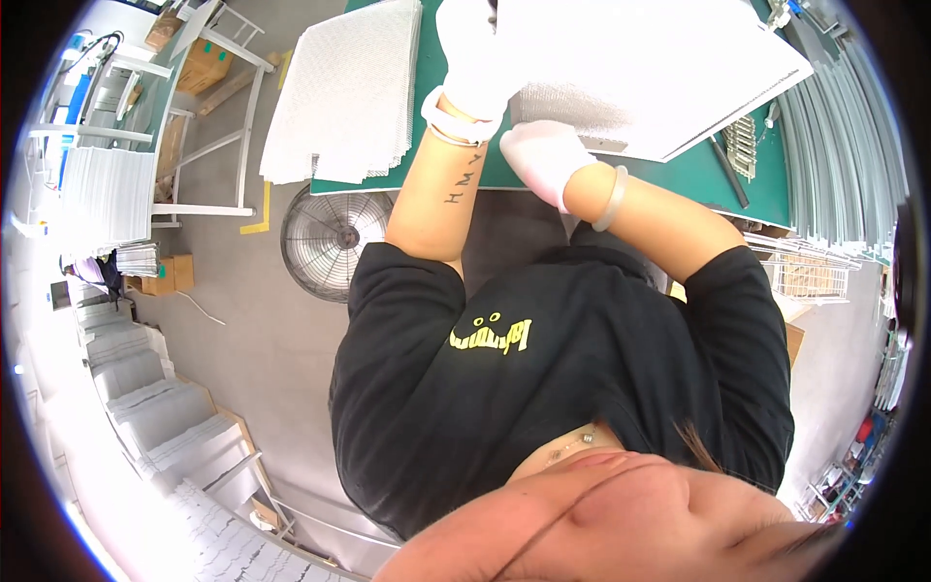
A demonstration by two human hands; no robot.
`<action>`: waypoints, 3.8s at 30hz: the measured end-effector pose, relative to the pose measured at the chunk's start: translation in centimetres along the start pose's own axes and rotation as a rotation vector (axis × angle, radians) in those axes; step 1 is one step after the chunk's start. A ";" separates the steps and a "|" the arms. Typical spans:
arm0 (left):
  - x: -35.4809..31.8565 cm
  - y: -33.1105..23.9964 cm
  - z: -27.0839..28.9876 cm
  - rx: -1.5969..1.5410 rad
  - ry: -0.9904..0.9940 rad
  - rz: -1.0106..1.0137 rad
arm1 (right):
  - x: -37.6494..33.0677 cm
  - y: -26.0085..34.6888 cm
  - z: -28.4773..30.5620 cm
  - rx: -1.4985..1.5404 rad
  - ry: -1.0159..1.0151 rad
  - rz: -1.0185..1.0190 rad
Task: Assemble air filters by placing mesh sheets into metal frames and securing them using an electric screwdriver.
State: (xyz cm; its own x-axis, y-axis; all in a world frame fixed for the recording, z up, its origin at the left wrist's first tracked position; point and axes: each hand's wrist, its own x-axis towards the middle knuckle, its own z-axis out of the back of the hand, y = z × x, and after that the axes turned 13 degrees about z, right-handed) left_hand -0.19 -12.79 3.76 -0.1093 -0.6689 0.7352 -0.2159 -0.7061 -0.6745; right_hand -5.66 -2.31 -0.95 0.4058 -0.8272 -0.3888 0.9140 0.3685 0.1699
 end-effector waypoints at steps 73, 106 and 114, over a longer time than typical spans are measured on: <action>0.2 5.3 -0.2 -0.254 0.003 -0.307 | -10.8 -5.4 -4.3 0.224 -0.774 -0.028; 2.8 -2.9 -10.8 0.944 0.833 -0.821 | -18.0 -20.6 -15.1 -0.114 -0.782 -0.620; 2.1 -1.2 -10.9 0.708 0.634 -0.774 | -14.4 -9.1 -9.6 1.585 -2.005 -0.079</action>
State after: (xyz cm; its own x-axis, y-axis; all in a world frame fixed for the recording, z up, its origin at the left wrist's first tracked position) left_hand -10.73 -10.83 6.79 -0.6820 0.0752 0.7274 0.1199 -0.9698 0.2126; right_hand -19.84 10.30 -5.61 -0.8817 -0.3963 0.2559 -0.0852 0.6673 0.7399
